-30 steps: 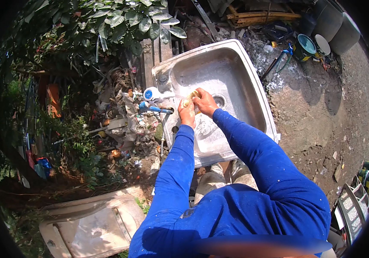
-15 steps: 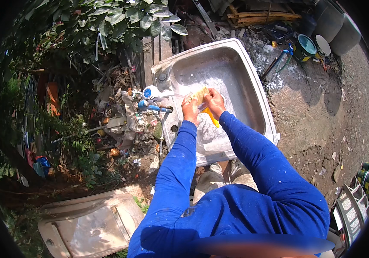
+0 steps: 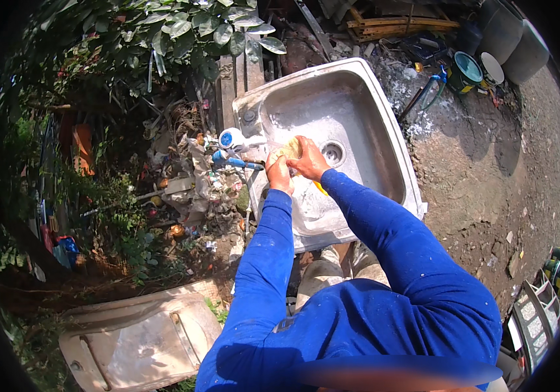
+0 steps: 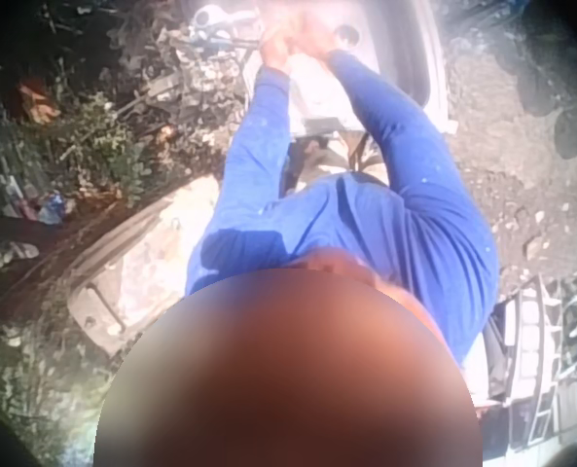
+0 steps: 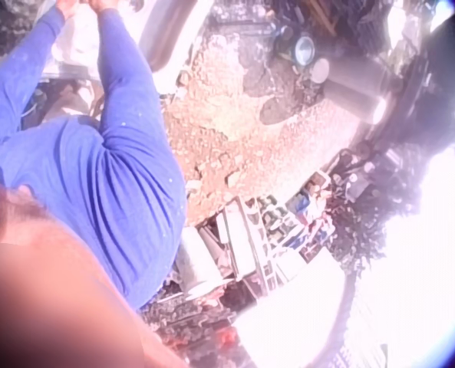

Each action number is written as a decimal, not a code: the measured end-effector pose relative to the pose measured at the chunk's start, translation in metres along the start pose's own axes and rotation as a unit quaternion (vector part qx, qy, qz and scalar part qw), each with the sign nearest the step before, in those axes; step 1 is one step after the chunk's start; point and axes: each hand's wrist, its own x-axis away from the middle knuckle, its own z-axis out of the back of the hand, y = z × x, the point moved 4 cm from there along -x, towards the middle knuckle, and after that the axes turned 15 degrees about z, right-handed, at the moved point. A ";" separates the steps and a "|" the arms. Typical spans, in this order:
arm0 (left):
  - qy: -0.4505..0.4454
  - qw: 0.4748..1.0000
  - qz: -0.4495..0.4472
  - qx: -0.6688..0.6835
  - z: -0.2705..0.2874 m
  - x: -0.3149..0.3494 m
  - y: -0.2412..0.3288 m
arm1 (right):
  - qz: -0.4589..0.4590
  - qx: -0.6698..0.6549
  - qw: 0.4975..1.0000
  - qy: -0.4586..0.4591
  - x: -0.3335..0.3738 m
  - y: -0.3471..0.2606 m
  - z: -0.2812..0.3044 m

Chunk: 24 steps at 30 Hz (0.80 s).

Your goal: The person washes a yellow-handled paintbrush under running water at an outdoor sink, repeatedly scrubbing the bristles and rinsing them. The person briefly taps the brush against a nearby white barrel before returning to the sink to continue rinsing.

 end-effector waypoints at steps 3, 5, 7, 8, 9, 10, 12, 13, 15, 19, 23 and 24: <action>-0.002 0.999 0.029 0.033 0.006 0.013 0.003 | 0.009 0.009 1.000 -0.024 -0.003 -0.012 -0.006; -0.008 0.999 0.034 0.034 0.006 0.025 0.007 | 0.009 0.009 1.000 -0.025 -0.004 -0.009 -0.009; -0.023 0.998 0.028 0.057 0.011 0.027 0.006 | 0.007 0.000 1.000 -0.029 -0.006 -0.011 -0.012; -0.029 0.997 0.024 0.070 0.015 0.029 0.005 | 0.004 -0.009 0.999 -0.034 -0.007 -0.014 -0.012; -0.038 0.996 0.023 0.076 0.019 0.031 0.003 | 0.001 -0.018 0.999 -0.038 -0.007 -0.017 -0.012; -0.048 0.995 0.022 0.083 0.020 0.035 0.002 | -0.009 -0.028 0.999 -0.037 -0.007 -0.018 -0.011; -0.062 0.994 0.035 0.087 0.021 0.038 -0.004 | -0.030 -0.046 0.998 -0.033 -0.006 -0.022 -0.007; -0.067 0.993 0.046 0.086 0.021 0.037 -0.010 | -0.032 -0.064 0.997 -0.027 -0.007 -0.019 -0.006; -0.045 0.992 0.105 0.058 0.029 0.036 -0.021 | -0.055 -0.058 0.997 -0.008 -0.006 -0.015 -0.003; -0.031 0.991 0.127 -0.015 0.022 0.024 -0.025 | -0.100 -0.098 0.990 -0.008 -0.004 0.005 0.001; -0.031 0.991 0.111 -0.066 -0.007 0.009 -0.021 | -0.079 -0.192 0.976 0.071 0.001 0.043 0.008; -0.009 0.990 0.118 -0.076 -0.010 0.005 -0.022 | -0.069 -0.220 0.968 0.101 0.002 0.049 0.011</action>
